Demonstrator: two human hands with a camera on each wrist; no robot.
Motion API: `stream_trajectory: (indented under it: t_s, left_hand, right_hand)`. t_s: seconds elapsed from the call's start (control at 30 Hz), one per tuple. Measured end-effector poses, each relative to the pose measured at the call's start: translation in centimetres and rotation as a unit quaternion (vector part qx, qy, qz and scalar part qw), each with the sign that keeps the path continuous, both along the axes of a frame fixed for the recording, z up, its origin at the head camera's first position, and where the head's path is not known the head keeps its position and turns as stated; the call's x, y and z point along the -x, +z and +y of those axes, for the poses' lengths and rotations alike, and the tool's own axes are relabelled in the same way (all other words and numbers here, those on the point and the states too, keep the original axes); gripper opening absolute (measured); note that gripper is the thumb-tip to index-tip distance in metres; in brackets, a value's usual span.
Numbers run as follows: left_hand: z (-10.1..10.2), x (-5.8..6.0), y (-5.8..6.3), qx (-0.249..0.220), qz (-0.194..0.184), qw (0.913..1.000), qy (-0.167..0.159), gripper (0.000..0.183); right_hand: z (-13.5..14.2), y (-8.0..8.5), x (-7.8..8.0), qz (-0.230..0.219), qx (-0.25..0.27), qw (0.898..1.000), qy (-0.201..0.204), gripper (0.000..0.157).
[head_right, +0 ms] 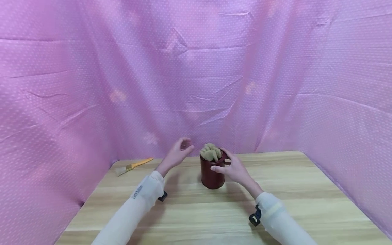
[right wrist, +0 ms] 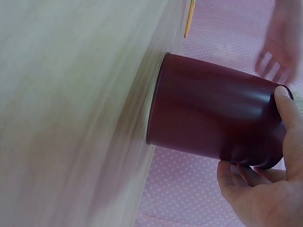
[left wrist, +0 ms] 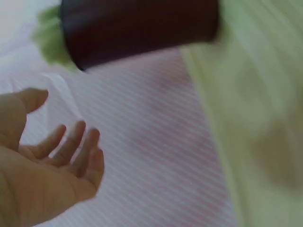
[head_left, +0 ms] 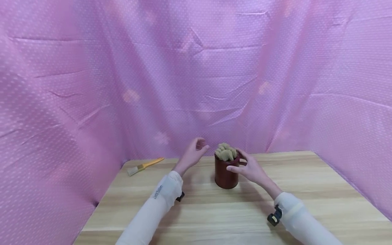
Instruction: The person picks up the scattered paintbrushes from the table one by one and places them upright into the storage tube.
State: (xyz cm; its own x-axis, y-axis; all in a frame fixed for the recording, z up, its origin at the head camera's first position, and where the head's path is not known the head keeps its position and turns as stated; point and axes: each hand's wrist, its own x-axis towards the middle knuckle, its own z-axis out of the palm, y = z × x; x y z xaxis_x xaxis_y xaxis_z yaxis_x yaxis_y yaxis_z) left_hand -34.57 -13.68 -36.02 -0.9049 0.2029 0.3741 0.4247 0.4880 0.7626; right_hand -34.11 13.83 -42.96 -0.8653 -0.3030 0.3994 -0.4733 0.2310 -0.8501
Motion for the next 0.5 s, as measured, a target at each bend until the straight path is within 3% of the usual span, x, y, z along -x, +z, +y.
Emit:
stream_trajectory:
  t_s: [0.1, 0.2, 0.37, 0.5]
  left_hand:
    - [-2.3, 0.5, -1.4, 0.007, -0.019, 0.9983, 0.054, 0.047]
    - [-5.0, 1.1, -2.9, 0.031, -0.049, 0.9903, 0.126, 0.051]
    - [-9.1, 1.6, -4.9, 0.099, -0.116, 0.9608, 0.231, 0.06]
    - [-11.5, 1.5, -6.2, 0.131, -0.192, 0.94, 0.249, 0.071]
  right_hand:
    - [0.4, 0.1, -0.1, 0.006, -0.004, 1.0, -0.004, 0.09]
    - [0.4, 0.3, -0.2, 0.007, -0.006, 1.0, -0.001, 0.091]
    - [0.4, 0.4, -0.3, 0.004, -0.014, 1.0, 0.002, 0.093]
    - [0.3, 0.4, -0.4, -0.004, -0.019, 1.0, 0.001, 0.092]
